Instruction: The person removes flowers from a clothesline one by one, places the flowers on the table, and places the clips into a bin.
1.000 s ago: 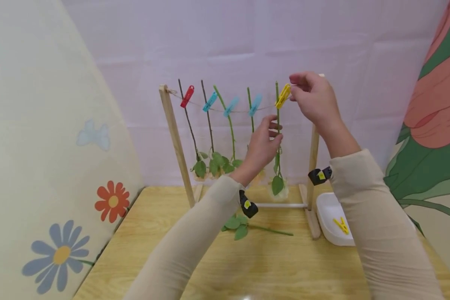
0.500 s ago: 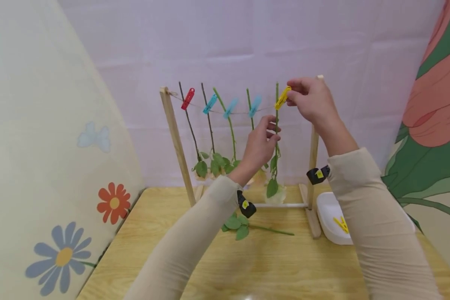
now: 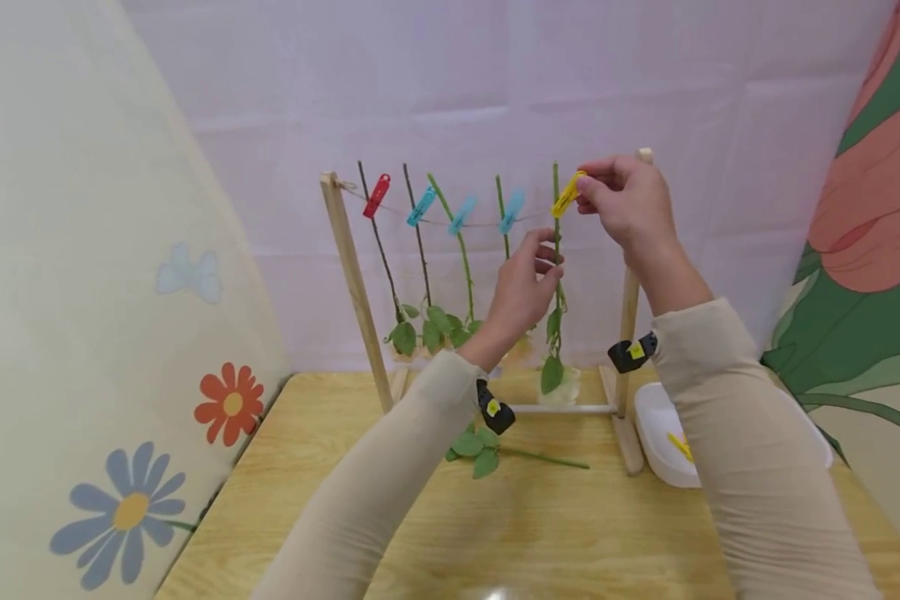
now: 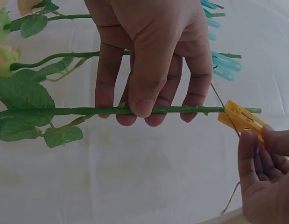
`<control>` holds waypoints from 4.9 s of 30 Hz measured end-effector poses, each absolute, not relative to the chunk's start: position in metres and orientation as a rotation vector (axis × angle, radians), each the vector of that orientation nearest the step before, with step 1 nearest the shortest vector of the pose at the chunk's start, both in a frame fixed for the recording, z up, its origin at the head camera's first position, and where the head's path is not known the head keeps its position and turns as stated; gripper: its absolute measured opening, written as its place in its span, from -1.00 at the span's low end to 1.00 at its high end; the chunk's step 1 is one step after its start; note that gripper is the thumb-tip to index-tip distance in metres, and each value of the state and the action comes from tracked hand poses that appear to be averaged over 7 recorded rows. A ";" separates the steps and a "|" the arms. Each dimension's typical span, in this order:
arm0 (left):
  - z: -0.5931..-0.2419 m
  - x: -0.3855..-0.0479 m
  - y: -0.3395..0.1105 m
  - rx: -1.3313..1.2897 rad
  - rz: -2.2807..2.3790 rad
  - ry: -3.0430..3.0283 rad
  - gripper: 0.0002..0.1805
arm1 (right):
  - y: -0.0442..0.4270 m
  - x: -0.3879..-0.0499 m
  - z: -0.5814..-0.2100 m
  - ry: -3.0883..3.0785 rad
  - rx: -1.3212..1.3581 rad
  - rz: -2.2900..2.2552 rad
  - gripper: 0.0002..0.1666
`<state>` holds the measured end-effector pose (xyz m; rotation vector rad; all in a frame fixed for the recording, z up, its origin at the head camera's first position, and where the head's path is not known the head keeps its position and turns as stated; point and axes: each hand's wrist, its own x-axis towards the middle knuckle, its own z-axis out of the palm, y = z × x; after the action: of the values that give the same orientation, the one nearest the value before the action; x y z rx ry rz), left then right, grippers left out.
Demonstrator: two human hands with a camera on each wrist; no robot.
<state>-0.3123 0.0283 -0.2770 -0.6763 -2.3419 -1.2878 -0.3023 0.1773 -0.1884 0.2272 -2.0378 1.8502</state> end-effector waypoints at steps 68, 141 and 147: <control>-0.310 -0.233 -0.071 -1.075 -0.816 -2.540 -0.27 | 0.287 -0.238 -0.336 -1.424 0.475 2.454 -0.68; -0.453 -0.178 -0.030 -1.267 0.506 -2.401 0.00 | 0.366 -0.214 -0.440 -1.654 -0.100 2.325 -0.79; -0.460 -0.178 -0.028 -1.299 0.526 -2.376 -0.06 | 0.367 -0.214 -0.444 -1.649 -0.103 2.348 -0.79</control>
<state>-0.1782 -0.0276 -0.4601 -1.2992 -2.3760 0.5259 -0.2143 0.3673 -0.4443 -0.1029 -1.6486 2.3477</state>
